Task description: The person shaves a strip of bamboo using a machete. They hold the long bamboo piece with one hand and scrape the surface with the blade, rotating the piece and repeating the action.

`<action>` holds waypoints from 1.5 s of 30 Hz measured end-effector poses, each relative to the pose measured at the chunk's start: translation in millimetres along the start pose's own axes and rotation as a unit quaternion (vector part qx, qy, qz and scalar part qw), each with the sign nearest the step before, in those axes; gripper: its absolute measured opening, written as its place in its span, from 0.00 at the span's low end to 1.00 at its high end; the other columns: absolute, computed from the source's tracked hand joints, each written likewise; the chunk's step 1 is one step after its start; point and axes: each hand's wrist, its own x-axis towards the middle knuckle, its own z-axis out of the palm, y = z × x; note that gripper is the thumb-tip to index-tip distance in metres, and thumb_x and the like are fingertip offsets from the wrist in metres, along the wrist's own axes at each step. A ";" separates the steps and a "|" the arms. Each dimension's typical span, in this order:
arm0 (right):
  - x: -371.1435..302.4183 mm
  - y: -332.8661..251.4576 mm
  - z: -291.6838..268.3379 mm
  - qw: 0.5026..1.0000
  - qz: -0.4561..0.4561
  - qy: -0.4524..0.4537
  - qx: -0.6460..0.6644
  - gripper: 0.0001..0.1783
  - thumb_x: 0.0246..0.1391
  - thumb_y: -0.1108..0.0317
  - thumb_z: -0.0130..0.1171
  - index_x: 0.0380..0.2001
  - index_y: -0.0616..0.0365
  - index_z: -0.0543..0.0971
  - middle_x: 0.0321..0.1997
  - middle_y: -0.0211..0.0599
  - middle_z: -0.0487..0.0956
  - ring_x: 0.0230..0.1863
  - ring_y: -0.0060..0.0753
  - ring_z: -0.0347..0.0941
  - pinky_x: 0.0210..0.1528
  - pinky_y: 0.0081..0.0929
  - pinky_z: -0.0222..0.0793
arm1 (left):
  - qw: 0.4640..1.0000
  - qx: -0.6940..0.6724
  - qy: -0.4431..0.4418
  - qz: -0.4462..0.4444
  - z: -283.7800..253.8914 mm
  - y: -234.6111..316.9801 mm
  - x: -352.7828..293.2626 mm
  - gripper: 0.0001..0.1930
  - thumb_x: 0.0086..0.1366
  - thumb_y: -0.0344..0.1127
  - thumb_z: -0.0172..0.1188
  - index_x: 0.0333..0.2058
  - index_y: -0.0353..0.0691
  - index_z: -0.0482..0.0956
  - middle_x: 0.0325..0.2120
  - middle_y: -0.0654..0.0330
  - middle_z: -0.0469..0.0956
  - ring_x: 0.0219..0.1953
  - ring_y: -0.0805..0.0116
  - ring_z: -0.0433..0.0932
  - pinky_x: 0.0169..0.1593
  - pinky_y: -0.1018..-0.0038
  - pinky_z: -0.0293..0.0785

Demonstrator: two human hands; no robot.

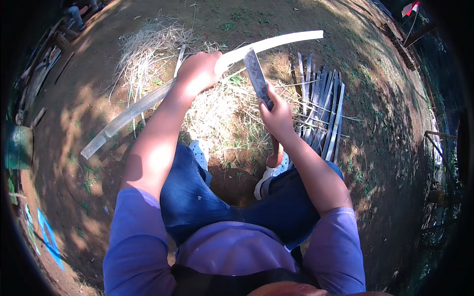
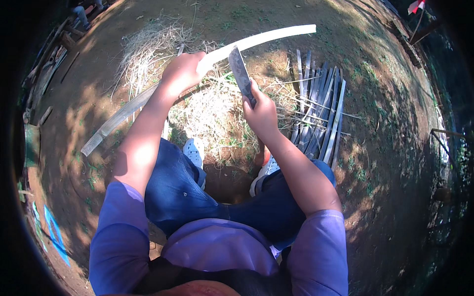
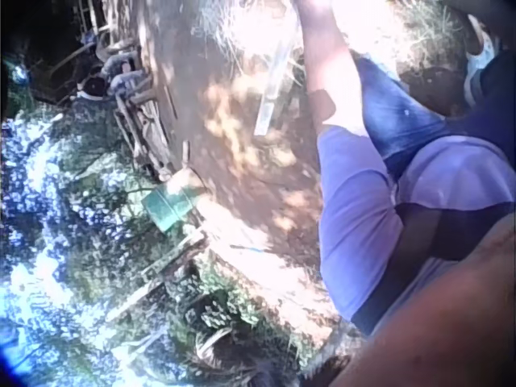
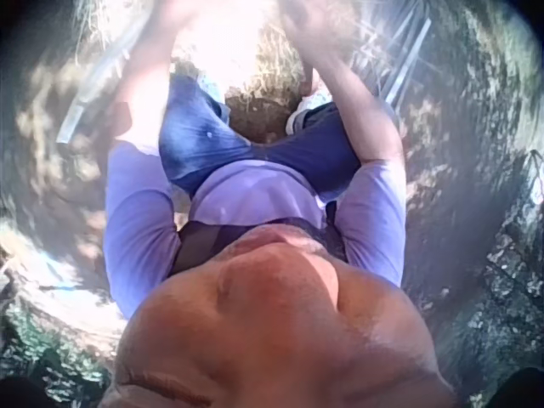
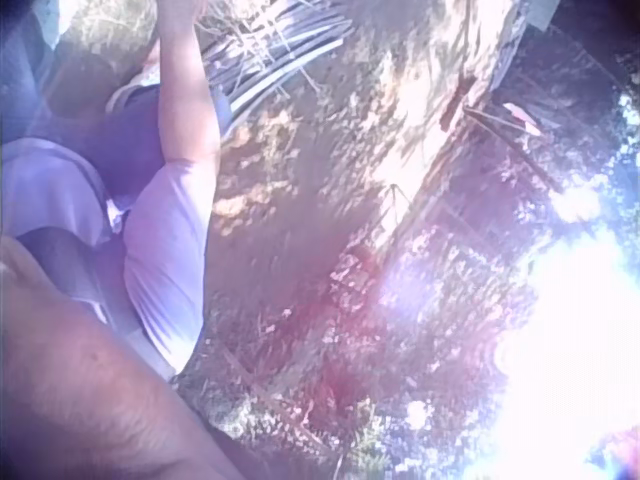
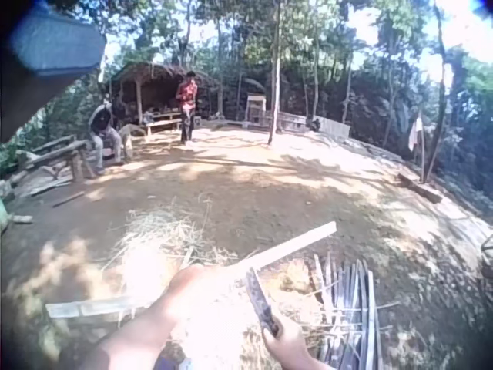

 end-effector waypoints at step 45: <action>30.0 43.7 -52.6 0.983 0.105 0.096 -0.119 0.33 0.54 0.65 0.60 0.64 0.59 0.69 0.40 0.55 0.83 0.42 0.51 0.82 0.47 0.36 0.75 | 0.993 -0.070 -0.081 0.043 -7.5 -3.4 -1.0 0.14 0.61 0.45 0.62 0.39 0.44 0.82 0.27 0.51 0.82 0.31 0.54 0.82 0.35 0.62 0.74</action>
